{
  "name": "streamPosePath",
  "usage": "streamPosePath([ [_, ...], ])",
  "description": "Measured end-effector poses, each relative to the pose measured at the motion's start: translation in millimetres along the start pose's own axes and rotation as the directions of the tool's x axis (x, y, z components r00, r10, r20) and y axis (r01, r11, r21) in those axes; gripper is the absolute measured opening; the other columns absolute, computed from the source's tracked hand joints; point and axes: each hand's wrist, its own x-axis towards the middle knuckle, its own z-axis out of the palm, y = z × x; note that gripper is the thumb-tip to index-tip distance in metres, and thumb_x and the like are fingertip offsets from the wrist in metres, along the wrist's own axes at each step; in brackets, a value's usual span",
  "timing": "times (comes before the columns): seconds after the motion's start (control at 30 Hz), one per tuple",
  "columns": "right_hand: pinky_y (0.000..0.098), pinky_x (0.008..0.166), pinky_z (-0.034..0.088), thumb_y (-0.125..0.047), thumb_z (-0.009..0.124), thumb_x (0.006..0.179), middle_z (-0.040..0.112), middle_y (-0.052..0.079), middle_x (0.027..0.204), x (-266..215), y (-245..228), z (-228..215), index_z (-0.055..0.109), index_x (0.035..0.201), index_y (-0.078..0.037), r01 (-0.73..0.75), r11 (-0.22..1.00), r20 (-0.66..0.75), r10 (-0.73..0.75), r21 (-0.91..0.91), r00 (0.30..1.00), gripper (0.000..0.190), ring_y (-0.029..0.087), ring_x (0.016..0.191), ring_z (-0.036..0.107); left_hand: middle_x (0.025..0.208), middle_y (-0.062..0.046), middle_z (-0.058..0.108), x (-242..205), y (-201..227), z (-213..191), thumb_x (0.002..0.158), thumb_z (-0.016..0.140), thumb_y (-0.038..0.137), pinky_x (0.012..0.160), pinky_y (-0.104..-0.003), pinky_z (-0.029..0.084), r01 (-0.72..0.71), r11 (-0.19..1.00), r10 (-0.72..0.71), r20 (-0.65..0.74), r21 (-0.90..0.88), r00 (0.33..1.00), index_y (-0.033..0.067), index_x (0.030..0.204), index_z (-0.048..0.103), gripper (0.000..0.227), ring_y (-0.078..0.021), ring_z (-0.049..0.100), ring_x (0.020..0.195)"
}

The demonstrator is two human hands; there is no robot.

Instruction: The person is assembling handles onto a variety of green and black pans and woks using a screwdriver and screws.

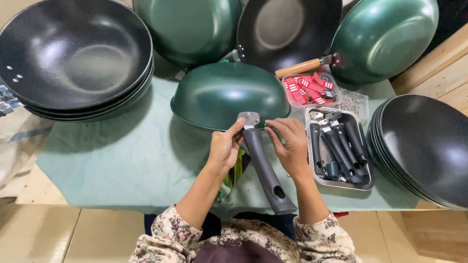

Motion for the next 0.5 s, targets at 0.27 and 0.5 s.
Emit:
streamPosePath([
  [0.27,0.0303,0.080,0.050,-0.005,0.079,0.092,0.071,0.002,0.091,19,-5,17,0.079,0.105,-0.007,0.147,0.986,0.016,-0.146,-0.078,0.989,0.013,0.019,0.086,0.066,0.081,-0.012,0.076,9,-11,-13,0.086,0.082,0.001,0.068,-0.037,0.067,0.025,1.000,-0.025,-0.007,-0.010,1.000,-0.0005,0.094,0.077,0.010,-0.0260,0.077,0.070],
  [0.5,0.0323,0.072,0.050,-0.012,0.084,0.091,0.067,0.003,0.082,16,8,20,0.077,0.095,-0.005,0.243,0.947,0.030,-0.243,-0.211,0.970,0.011,0.020,0.076,0.063,0.082,-0.013,0.076,16,-24,-20,0.085,0.083,0.001,0.066,-0.039,0.067,0.023,0.999,-0.024,-0.021,-0.022,0.999,-0.0025,0.094,0.077,0.012,-0.0276,0.077,0.070],
])
